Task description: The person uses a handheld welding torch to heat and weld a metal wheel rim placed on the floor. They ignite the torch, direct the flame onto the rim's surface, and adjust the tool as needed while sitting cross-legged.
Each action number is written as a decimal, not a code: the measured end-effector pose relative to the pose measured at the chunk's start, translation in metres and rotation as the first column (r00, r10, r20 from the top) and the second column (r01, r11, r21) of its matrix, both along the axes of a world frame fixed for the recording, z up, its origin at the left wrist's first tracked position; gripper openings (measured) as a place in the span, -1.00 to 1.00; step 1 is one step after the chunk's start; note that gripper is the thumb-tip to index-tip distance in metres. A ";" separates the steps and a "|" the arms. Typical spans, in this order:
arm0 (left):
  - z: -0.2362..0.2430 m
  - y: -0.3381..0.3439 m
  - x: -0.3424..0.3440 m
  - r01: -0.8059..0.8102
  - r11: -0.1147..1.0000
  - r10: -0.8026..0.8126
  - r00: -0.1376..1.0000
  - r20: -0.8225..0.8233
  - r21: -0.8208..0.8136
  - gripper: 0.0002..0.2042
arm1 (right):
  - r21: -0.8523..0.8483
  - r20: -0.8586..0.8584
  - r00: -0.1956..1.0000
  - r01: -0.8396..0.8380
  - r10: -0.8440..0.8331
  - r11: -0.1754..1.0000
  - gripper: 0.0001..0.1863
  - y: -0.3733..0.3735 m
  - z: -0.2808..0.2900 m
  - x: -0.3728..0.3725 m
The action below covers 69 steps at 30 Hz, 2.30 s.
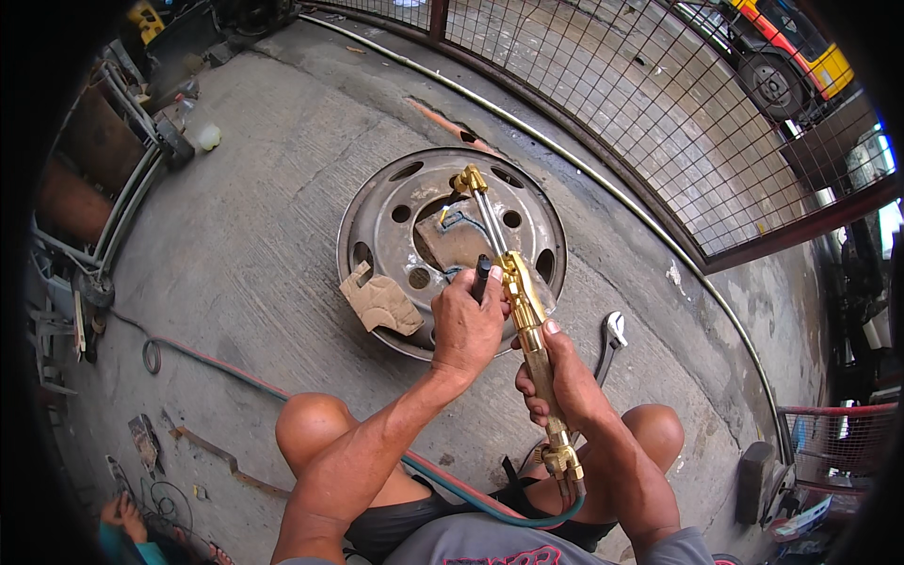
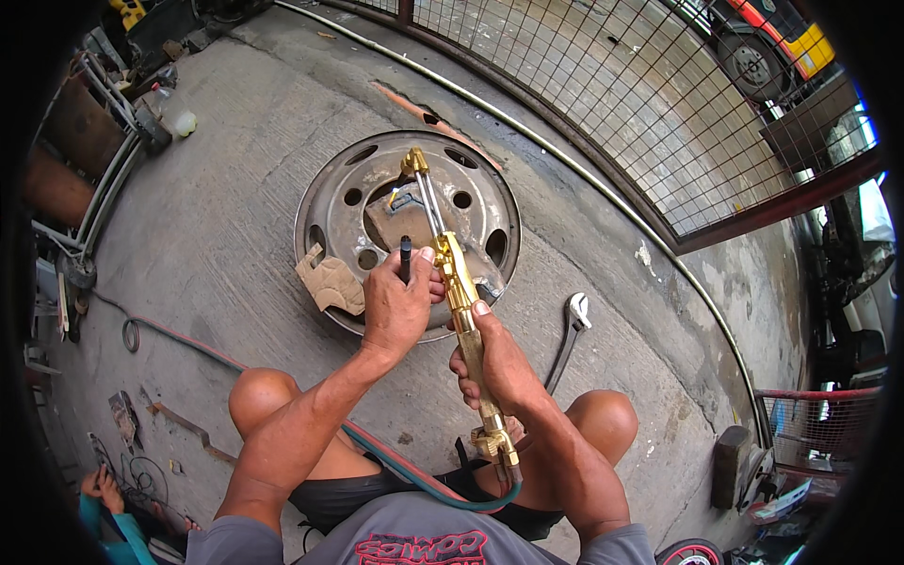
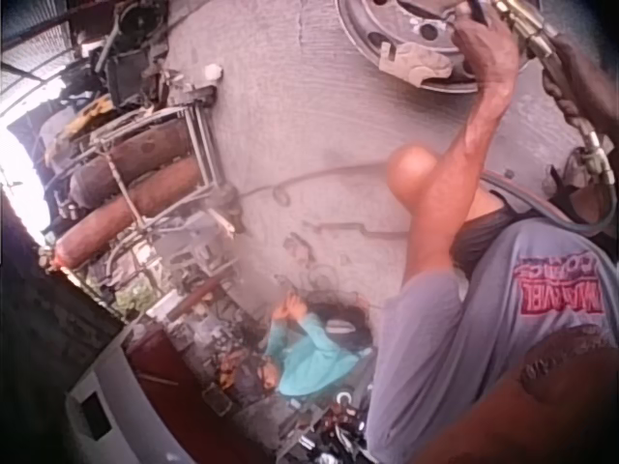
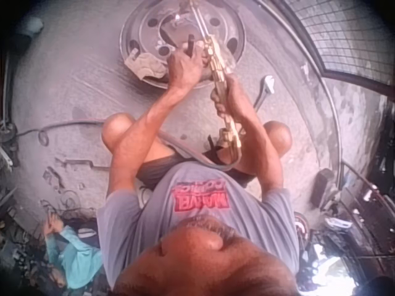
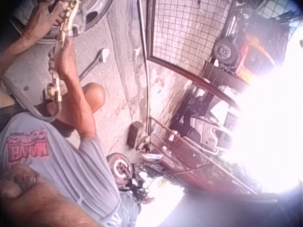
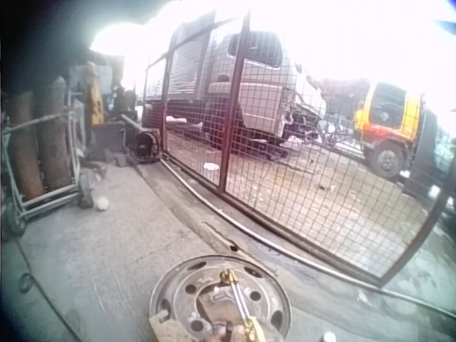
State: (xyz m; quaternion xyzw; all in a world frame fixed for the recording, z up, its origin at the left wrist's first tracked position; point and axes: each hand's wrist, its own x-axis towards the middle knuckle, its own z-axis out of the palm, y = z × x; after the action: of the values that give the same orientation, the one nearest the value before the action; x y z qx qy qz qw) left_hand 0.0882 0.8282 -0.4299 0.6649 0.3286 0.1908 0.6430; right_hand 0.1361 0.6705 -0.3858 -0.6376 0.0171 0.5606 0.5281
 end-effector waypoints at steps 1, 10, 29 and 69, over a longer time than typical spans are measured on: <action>-0.001 -0.001 -0.002 -0.004 1.000 0.004 1.000 -0.001 -0.011 -0.64 | 0.000 -0.010 1.000 0.004 -0.004 1.000 -0.25 -0.001 0.000 -0.002; -0.001 0.004 0.005 0.000 1.000 0.000 1.000 0.001 0.029 -0.64 | -0.001 0.011 1.000 -0.005 0.005 1.000 -0.26 0.004 0.001 0.004; -0.004 0.002 0.004 -0.021 0.997 0.020 1.000 0.017 0.068 -0.73 | -0.001 0.008 1.000 -0.015 0.015 1.000 -0.24 0.004 0.001 0.002; -0.003 0.003 0.004 0.000 1.000 0.000 1.000 0.009 0.019 -0.63 | -0.045 0.025 1.000 -0.013 0.015 0.999 -0.21 0.006 0.001 0.002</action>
State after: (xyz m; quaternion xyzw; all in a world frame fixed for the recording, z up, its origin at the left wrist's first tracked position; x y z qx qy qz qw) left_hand 0.0926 0.8310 -0.4331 0.6702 0.3238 0.1969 0.6381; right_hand 0.1381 0.6760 -0.3847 -0.6565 0.0183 0.5555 0.5100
